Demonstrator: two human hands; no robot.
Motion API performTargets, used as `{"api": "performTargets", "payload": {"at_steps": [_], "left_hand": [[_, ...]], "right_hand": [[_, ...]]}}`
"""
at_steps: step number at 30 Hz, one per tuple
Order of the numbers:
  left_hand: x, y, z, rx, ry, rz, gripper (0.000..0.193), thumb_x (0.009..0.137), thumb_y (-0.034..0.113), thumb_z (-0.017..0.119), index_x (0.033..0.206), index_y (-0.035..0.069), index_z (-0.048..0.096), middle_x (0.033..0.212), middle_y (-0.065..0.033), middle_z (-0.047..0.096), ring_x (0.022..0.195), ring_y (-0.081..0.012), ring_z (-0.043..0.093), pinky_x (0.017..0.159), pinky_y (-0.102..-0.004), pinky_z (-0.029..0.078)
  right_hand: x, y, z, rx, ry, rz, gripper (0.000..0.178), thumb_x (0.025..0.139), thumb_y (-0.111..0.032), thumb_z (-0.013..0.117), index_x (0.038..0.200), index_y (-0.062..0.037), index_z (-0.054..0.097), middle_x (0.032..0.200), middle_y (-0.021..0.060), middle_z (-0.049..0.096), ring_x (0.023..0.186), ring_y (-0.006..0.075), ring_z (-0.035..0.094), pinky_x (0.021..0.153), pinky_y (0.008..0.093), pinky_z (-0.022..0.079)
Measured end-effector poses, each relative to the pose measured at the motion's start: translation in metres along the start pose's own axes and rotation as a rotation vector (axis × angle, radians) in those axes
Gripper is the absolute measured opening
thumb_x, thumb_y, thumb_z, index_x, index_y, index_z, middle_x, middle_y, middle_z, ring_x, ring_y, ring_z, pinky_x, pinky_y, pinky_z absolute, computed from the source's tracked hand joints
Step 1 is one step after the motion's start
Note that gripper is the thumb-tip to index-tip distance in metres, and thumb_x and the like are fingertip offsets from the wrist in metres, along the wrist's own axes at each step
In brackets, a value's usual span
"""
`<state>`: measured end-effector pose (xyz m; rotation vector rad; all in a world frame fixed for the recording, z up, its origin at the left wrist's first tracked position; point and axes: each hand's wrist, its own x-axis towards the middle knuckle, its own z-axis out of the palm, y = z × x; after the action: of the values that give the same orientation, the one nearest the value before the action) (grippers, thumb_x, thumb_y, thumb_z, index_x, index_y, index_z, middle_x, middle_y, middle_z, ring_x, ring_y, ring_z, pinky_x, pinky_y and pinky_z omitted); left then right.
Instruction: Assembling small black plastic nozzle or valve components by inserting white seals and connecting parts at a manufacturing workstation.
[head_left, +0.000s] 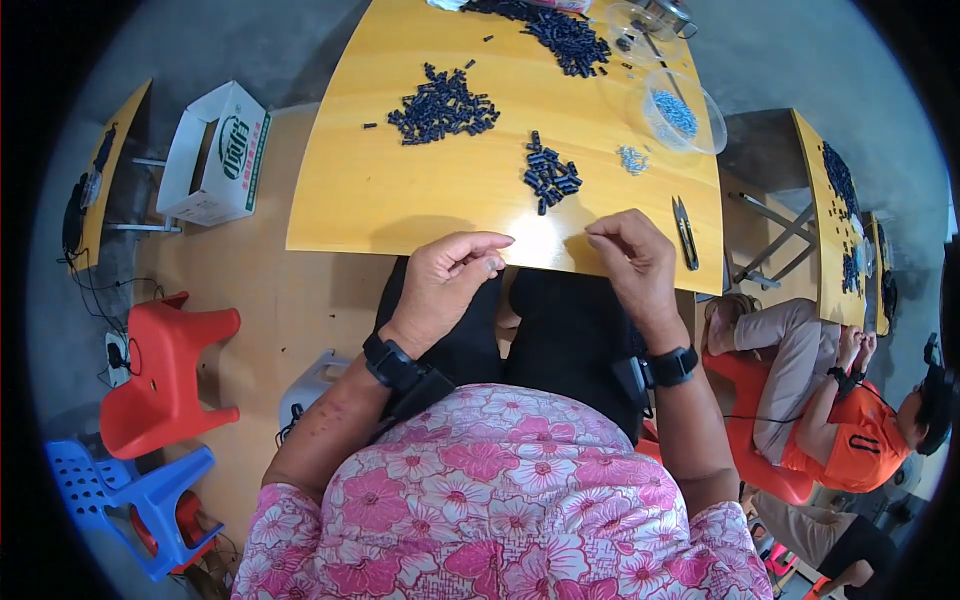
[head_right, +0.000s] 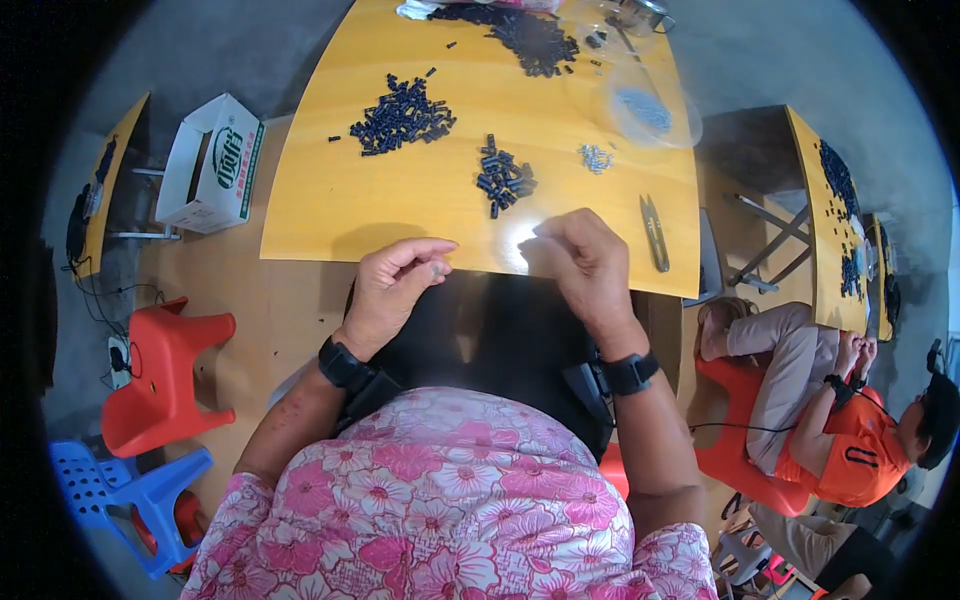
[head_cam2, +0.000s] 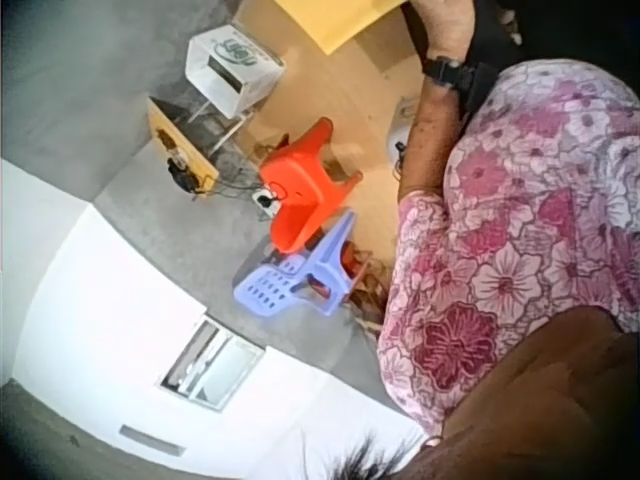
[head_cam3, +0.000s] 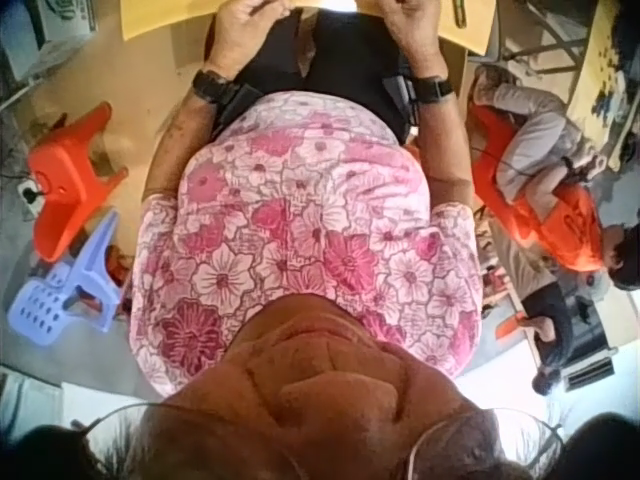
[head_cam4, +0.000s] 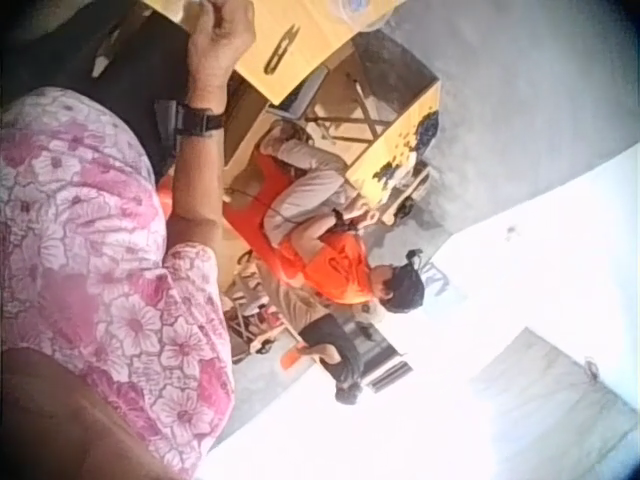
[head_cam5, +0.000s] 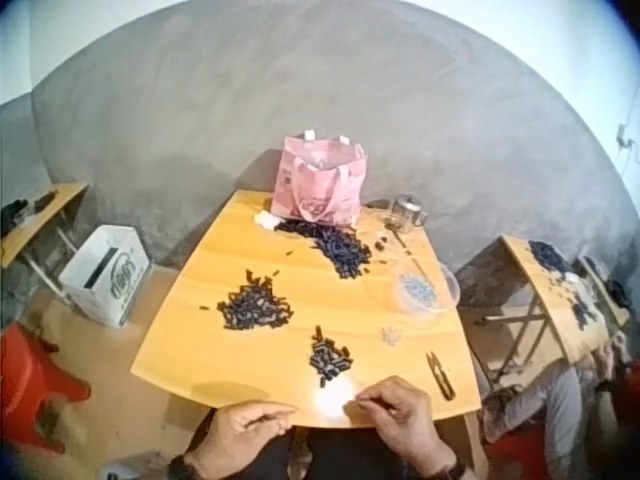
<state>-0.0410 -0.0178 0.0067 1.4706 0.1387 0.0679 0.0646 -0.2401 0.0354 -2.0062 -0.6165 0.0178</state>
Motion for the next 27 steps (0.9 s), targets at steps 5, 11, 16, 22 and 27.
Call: {"api": "performTargets", "payload": {"at_steps": [5,11,16,22,27], "left_hand": [[0.000,0.007,-0.004,0.075,-0.031,-0.018,0.023,0.092,0.000,0.055,0.112,0.000,0.067,0.091,-0.0044,0.067,0.082,-0.0093,0.063,0.078,-0.0233,0.052],[0.000,0.003,-0.008,0.081,-0.049,0.035,0.022,0.092,-0.001,0.054,0.110,-0.001,0.067,0.091,-0.0062,0.066,0.081,-0.0113,0.064,0.076,-0.0233,0.051],[0.001,0.003,-0.008,0.096,-0.059,0.039,0.021,0.092,0.000,0.055,0.108,-0.001,0.068,0.091,-0.0060,0.067,0.080,-0.0106,0.064,0.075,-0.0228,0.051],[0.001,0.003,-0.008,0.122,-0.050,0.070,0.021,0.091,-0.001,0.055,0.108,-0.001,0.068,0.089,-0.0060,0.067,0.080,-0.0102,0.065,0.074,-0.0227,0.051],[0.001,0.001,-0.008,0.124,-0.044,0.078,0.021,0.091,-0.002,0.055,0.108,-0.001,0.068,0.090,-0.0062,0.067,0.079,-0.0104,0.065,0.075,-0.0229,0.052]], "right_hand": [[0.019,0.004,0.035,-0.128,0.000,0.006,0.012,0.076,-0.008,0.073,0.087,-0.0045,0.069,0.083,0.0120,0.065,0.072,0.0264,0.063,0.066,0.0335,0.051],[0.027,0.002,0.054,-0.282,0.011,0.038,0.016,0.073,-0.017,0.076,0.081,-0.0077,0.067,0.080,0.0101,0.064,0.072,0.0298,0.063,0.064,0.0374,0.051],[0.028,0.001,0.055,-0.358,0.009,0.033,0.014,0.074,-0.016,0.075,0.081,-0.0083,0.066,0.081,0.0101,0.064,0.073,0.0308,0.064,0.065,0.0381,0.051],[0.028,-0.001,0.054,-0.320,0.009,0.061,0.014,0.074,-0.015,0.074,0.084,-0.0083,0.066,0.083,0.0104,0.066,0.075,0.0314,0.065,0.066,0.0383,0.052],[0.029,-0.003,0.056,-0.362,-0.003,0.056,0.015,0.075,-0.017,0.073,0.087,-0.0087,0.067,0.084,0.0108,0.066,0.075,0.0319,0.065,0.067,0.0394,0.052]]}}
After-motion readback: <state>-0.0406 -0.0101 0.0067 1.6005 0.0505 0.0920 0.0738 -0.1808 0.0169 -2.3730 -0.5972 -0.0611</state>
